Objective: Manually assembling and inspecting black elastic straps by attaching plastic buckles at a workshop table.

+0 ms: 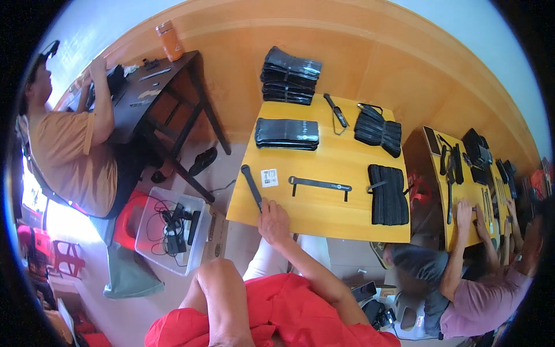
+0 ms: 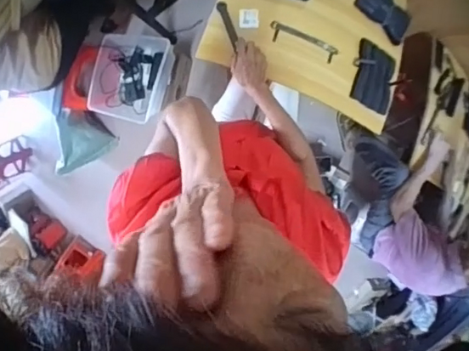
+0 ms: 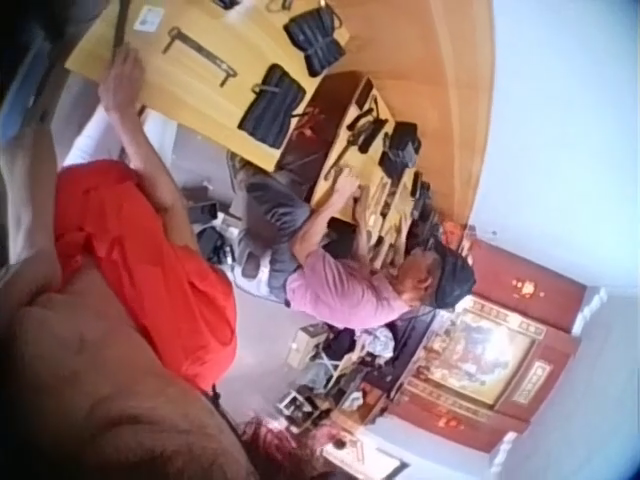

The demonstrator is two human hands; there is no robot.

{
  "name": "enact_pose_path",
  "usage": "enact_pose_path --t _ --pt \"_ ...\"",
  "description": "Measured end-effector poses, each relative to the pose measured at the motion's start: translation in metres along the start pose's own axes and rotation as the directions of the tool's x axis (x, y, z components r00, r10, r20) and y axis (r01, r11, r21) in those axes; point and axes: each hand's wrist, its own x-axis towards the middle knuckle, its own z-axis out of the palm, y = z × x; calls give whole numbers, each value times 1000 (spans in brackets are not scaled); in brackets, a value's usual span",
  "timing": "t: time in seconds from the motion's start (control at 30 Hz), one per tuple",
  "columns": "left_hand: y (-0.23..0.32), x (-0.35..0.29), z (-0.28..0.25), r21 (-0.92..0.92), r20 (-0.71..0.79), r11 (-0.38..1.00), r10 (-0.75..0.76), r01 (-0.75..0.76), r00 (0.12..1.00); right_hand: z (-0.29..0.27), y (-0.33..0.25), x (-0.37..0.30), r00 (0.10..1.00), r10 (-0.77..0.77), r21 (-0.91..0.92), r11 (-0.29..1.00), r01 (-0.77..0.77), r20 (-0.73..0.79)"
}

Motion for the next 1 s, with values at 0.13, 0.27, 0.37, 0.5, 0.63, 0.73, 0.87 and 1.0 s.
enact_pose_path --t 0.13,0.27,0.37,0.5,0.63,0.73,0.87,1.0 --pt "-19 0 0 85 106 990 105 -115 989 1 0 -1 1000 -15 -37 999 16 3" --pt "-38 -1 -2 177 208 955 202 -240 957 0 0 -2 999 -20 31 999 21 -26" --pt "-46 -3 -9 261 272 901 277 -347 922 -3 10 -2 999 17 184 983 -12 -27" --pt "-65 -6 -24 365 338 809 346 -461 875 -36 27 4 871 198 735 473 -486 449" --pt "-63 -24 -19 572 153 770 238 -282 959 -104 22 1 857 179 870 16 -493 482" --pt "-107 -14 -29 96 -246 913 -365 397 898 -125 22 -1 918 201 922 117 -369 342" --pt "-136 -17 -37 -393 49 680 -657 619 753 -144 9 -4 951 121 919 250 -306 284" --pt "-144 -17 -32 -397 64 659 -674 638 736 -150 3 -7 992 94 778 617 -120 79"
